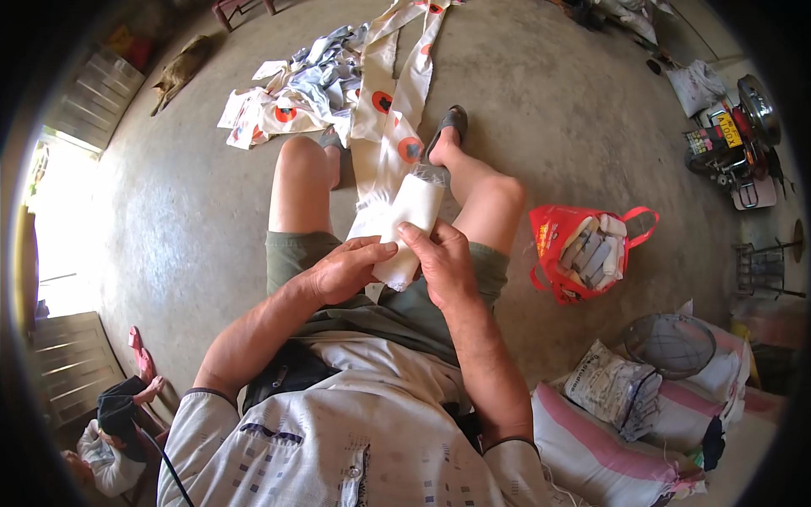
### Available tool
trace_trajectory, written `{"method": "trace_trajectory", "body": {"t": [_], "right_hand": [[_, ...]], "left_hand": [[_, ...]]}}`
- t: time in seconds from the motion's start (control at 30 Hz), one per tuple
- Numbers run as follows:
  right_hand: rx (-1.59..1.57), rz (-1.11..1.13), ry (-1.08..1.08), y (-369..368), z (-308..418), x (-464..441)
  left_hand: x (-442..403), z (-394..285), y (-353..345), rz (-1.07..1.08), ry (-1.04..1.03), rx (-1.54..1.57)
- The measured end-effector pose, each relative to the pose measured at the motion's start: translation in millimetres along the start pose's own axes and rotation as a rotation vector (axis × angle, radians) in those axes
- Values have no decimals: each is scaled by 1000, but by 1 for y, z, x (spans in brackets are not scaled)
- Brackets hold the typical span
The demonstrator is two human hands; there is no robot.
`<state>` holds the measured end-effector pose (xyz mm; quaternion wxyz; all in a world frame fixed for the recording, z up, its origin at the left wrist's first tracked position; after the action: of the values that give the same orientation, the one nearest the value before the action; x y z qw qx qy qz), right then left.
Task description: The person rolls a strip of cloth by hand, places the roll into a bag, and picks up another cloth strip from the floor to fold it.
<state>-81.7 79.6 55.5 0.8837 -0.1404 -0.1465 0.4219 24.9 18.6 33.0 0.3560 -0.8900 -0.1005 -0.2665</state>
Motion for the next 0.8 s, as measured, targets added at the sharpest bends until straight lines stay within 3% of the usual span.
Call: {"method": "trace_trajectory", "body": {"t": [0.13, 0.23, 0.33, 0.47, 0.8], "right_hand": [[104, 38, -47, -8, 4, 0], [204, -2, 183, -13, 25, 6], [611, 52, 659, -12, 46, 28], [799, 177, 726, -24, 52, 46], [993, 187, 925, -40, 56, 50]], "left_hand": [[-4, -1, -1, 66, -116, 67], [3, -12, 5, -14, -202, 169], [6, -12, 18, -97, -245, 232], [4, -9, 18, -94, -255, 225], [11, -9, 16, -144, -217, 258]]}}
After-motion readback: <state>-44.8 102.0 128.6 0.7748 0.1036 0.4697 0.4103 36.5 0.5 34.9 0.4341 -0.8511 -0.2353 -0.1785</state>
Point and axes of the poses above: each hand's wrist, its own x-axis away from the middle knuckle, its own y-axis out of the back of the hand, z = x × y, the point moved 8 cm from there along -x, towards the middle knuckle, and after that the axes turned 7 degrees about y, right-handed, at the moved point
